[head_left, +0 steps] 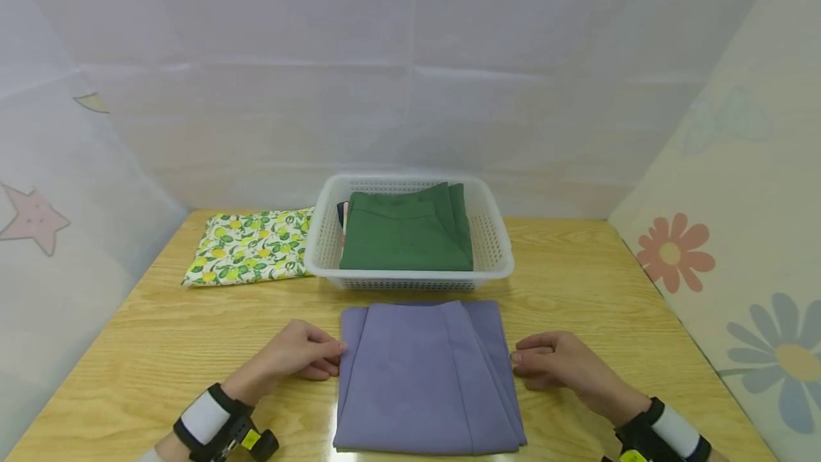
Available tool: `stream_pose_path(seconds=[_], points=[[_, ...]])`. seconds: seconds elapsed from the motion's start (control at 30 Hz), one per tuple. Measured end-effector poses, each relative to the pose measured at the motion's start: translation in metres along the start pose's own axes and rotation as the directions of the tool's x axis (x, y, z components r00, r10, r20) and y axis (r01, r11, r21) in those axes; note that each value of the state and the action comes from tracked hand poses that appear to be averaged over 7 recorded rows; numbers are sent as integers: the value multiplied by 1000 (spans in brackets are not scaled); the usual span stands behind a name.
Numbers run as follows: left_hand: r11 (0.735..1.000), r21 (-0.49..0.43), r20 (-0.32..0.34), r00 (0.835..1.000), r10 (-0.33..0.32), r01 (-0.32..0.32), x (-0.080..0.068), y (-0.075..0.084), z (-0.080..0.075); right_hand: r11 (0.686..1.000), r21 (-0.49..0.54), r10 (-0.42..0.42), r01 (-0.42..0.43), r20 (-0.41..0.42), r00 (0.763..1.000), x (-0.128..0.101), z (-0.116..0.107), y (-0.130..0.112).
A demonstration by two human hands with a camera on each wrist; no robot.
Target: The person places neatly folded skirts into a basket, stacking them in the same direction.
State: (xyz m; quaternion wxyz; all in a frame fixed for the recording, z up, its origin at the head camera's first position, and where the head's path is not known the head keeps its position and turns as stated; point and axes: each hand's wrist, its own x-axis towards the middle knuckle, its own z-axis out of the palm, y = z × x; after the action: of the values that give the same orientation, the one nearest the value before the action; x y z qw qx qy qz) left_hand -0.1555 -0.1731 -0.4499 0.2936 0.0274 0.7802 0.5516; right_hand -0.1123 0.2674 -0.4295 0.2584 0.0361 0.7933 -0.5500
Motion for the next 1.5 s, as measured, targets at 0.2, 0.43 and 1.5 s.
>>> stream_pose_path(seconds=[0.2,0.43,1.5], points=[[999,-34,51,999,2,0,9,3,14,991,129,30,-39,73,997,11,9,-1],[993,-118,110,994,17,-4,17,2,25,969,241,13,-49,146,989,18,19,-3],[981,-110,107,979,172,-160,15,18,42,971,231,-52,56,-20,998,23,42,-1]])
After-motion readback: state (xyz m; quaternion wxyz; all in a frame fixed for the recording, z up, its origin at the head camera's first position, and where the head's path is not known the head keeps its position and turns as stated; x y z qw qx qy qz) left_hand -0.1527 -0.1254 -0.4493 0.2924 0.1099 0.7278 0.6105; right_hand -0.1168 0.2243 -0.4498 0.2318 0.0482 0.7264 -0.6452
